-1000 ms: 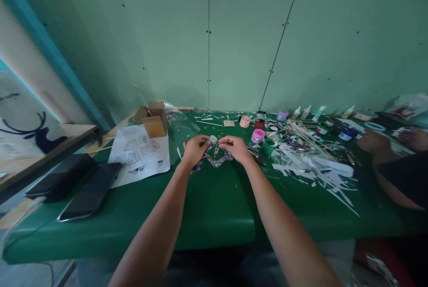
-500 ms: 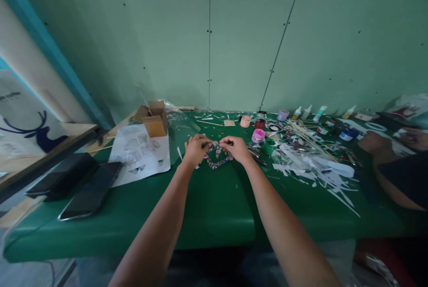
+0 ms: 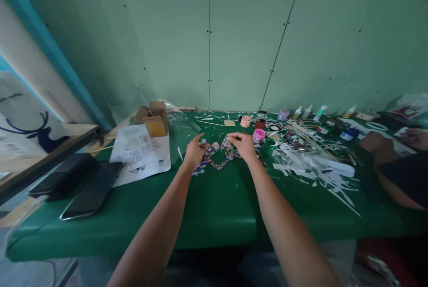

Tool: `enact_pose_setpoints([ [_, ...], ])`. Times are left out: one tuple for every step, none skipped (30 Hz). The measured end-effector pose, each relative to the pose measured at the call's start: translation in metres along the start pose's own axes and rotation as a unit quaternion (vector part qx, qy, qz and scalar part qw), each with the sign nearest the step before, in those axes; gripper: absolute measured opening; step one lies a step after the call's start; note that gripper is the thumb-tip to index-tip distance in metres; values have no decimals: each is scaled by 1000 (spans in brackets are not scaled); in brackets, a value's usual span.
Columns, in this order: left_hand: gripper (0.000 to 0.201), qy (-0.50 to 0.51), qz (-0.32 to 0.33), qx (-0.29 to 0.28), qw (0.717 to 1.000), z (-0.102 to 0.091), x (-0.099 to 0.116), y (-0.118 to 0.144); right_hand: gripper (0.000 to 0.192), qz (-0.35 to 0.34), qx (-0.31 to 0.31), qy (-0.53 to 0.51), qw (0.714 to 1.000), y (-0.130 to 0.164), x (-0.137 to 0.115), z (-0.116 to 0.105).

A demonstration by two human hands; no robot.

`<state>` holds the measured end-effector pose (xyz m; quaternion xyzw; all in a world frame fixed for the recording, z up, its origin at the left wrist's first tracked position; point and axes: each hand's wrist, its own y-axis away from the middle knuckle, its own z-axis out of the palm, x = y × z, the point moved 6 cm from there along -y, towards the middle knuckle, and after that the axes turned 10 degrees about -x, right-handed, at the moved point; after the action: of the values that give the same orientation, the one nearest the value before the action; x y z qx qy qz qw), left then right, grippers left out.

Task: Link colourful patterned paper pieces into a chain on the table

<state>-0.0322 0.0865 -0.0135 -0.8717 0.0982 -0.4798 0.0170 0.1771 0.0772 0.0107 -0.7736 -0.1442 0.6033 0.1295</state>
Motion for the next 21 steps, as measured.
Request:
enact_pose_setpoints([
  [55, -5, -7, 6, 1000, -1, 1, 1, 22, 8, -9, -16, 1000, 0, 0, 2],
  [47, -14, -11, 15, 1000, -3, 2, 2, 23, 14, -21, -28, 999, 1, 0, 6],
  [40, -25, -11, 24, 999, -5, 4, 3, 23, 18, -34, -34, 999, 1, -1, 9],
  [33, -32, -7, 30, 999, -6, 7, 4, 22, 21, -47, -33, 998, 2, -3, 12],
  [26, -38, 3, 31, 999, -7, 11, 5, 20, 22, -58, -26, 998, 4, -5, 16],
  [20, -43, 18, 29, 998, -7, 15, 6, 18, 21, -69, -15, 997, 5, -7, 19],
  [17, -49, 34, 23, 998, -6, 19, 6, 17, 17, -78, -1, 997, 6, -10, 22],
  [16, -57, 48, 18, 997, -6, 22, 7, 16, 9, -86, 14, 996, 7, -13, 25],
  [17, -67, 59, 15, 996, -5, 26, 8, 15, 0, -92, 28, 995, 8, -15, 27],
  [19, -79, 67, 15, 995, -5, 28, 9, 14, -10, -99, 38, 994, 9, -17, 30],
  [20, -93, 72, 15, 993, -5, 31, 10, 13, -20, -104, 46, 993, 10, -19, 32],
  [21, -109, 78, 15, 991, -4, 33, 11, 12, -31, -107, 52, 992, 11, -20, 34],
  [22, -126, 85, 12, 988, -4, 36, 12, 12, -42, -108, 57, 992, 11, -21, 36],
  [23, -143, 97, 8, 985, -3, 39, 13, 12, -55, -107, 61, 991, 12, -23, 36],
  [24, -158, 113, 1, 981, -1, 42, 14, 12, -69, -104, 63, 990, 12, -24, 37],
  [25, -170, 130, -6, 977, 0, 45, 15, 12, -83, -101, 65, 989, 12, -25, 36],
  [26, -177, 146, -13, 973, 2, 47, 16, 12, -94, -99, 66, 988, 12, -26, 36],
  [27, -180, 157, -17, 971, 3, 49, 17, 11, -103, -98, 67, 988, 12, -27, 36],
  [28, -177, 161, -21, 971, 3, 49, 17, 11, -109, -98, 69, 987, 12, -27, 35],
  [30, -168, 159, -22, 973, 3, 49, 17, 11, -112, -98, 71, 986, 12, -27, 35],
  [31, -157, 153, -21, 976, 3, 48, 17, 11, -113, -99, 73, 986, 12, -27, 34],
])
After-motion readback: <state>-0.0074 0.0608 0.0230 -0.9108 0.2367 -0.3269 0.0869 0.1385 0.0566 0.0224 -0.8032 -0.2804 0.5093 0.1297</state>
